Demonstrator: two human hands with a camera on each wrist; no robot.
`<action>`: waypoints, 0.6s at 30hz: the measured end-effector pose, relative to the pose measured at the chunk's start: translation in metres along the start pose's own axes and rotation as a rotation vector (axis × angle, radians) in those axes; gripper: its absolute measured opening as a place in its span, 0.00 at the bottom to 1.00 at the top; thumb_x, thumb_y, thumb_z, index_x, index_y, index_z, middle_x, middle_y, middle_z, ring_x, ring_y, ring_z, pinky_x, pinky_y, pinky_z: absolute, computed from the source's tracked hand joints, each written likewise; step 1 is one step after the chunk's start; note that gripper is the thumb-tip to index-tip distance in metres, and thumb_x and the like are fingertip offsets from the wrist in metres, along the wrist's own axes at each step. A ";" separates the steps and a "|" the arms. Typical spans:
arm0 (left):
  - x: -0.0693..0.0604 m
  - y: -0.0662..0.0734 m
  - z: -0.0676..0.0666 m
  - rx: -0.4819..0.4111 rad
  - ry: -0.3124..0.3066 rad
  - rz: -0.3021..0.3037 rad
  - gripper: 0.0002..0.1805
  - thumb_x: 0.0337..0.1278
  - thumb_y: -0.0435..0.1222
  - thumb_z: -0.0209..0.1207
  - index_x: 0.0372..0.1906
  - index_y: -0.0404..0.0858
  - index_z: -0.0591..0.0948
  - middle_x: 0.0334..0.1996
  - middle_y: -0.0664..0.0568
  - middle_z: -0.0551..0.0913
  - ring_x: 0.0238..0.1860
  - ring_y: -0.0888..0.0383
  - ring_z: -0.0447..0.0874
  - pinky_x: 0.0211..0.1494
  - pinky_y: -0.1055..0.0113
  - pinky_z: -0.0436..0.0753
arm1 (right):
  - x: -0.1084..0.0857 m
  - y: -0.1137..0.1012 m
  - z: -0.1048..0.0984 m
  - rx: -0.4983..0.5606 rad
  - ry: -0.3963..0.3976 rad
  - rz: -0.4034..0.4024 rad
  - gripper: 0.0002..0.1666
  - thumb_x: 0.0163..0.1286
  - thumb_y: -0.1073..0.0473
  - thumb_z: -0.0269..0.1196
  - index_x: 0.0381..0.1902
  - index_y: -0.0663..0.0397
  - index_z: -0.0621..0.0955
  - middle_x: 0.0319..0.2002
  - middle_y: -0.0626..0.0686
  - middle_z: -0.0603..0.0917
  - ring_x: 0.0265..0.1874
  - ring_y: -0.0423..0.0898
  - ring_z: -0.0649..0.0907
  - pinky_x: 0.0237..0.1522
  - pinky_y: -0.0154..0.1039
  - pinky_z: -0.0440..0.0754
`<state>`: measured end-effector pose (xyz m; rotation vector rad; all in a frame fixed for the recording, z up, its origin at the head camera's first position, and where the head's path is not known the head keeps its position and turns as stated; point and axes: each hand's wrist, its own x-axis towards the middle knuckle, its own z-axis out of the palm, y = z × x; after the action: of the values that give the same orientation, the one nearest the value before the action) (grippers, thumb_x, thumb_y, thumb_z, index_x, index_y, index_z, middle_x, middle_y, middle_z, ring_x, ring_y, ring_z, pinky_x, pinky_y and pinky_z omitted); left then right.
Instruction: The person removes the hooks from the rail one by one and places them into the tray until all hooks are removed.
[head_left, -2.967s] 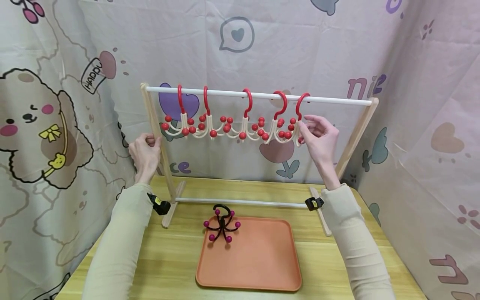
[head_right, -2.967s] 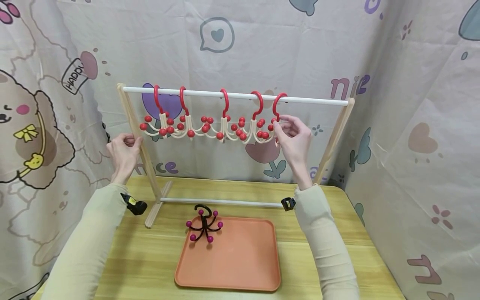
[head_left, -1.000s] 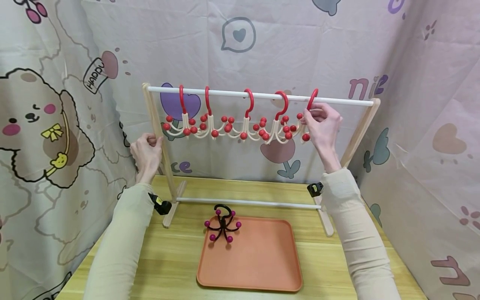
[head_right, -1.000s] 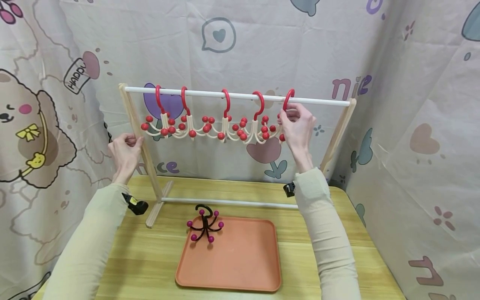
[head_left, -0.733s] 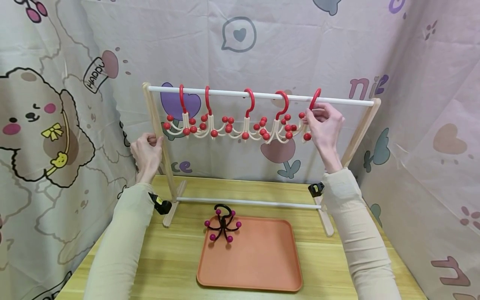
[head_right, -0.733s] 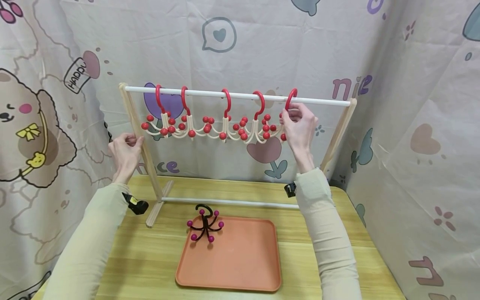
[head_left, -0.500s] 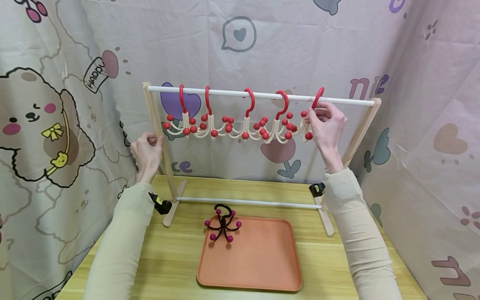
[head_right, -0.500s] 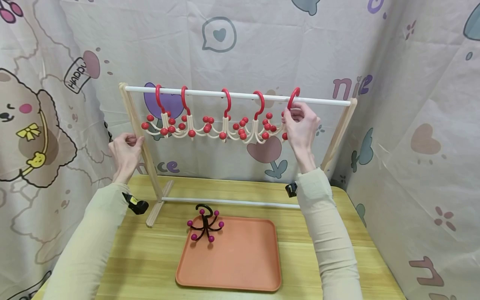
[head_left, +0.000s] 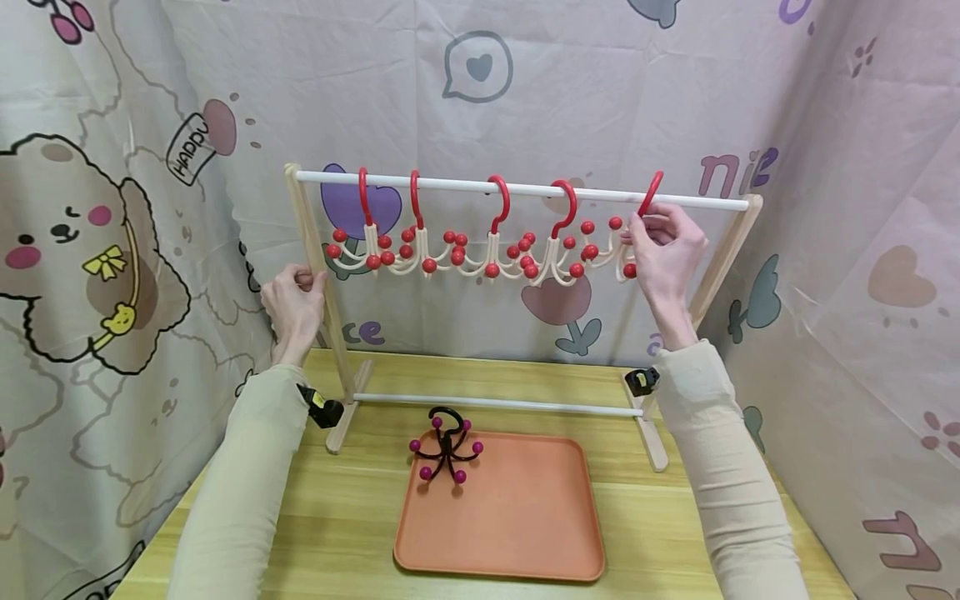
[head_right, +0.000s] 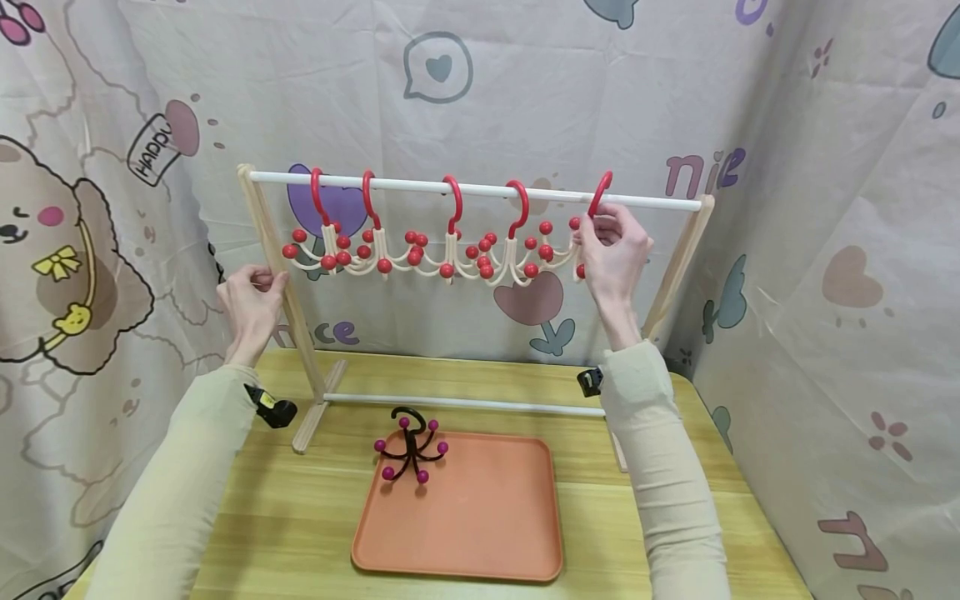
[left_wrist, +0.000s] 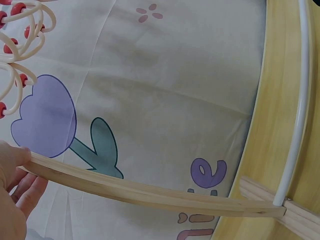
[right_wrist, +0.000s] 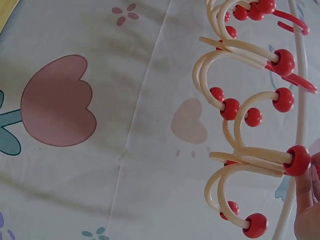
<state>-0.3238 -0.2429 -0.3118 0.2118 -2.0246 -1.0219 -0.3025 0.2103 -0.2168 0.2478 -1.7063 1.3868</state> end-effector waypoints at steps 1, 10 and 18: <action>0.000 0.000 0.000 0.001 0.000 0.000 0.14 0.64 0.34 0.63 0.45 0.24 0.84 0.40 0.30 0.88 0.44 0.36 0.82 0.57 0.49 0.73 | 0.000 0.000 -0.001 0.001 0.006 -0.002 0.12 0.67 0.63 0.66 0.46 0.65 0.84 0.33 0.49 0.89 0.24 0.30 0.85 0.33 0.22 0.83; 0.000 0.000 0.000 0.005 0.002 0.004 0.14 0.64 0.34 0.63 0.45 0.25 0.84 0.40 0.31 0.88 0.44 0.36 0.82 0.56 0.49 0.73 | -0.001 -0.004 -0.014 0.023 0.051 0.000 0.11 0.67 0.61 0.67 0.45 0.60 0.85 0.30 0.38 0.86 0.26 0.33 0.87 0.37 0.22 0.83; 0.000 -0.001 0.000 0.004 -0.002 0.006 0.14 0.64 0.34 0.63 0.44 0.25 0.84 0.40 0.30 0.87 0.45 0.35 0.81 0.57 0.48 0.72 | -0.003 -0.003 -0.025 0.049 0.086 0.033 0.14 0.67 0.60 0.67 0.48 0.62 0.85 0.33 0.41 0.88 0.29 0.33 0.88 0.40 0.24 0.84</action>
<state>-0.3237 -0.2435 -0.3126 0.2065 -2.0280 -1.0152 -0.2863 0.2294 -0.2178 0.1853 -1.6135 1.4443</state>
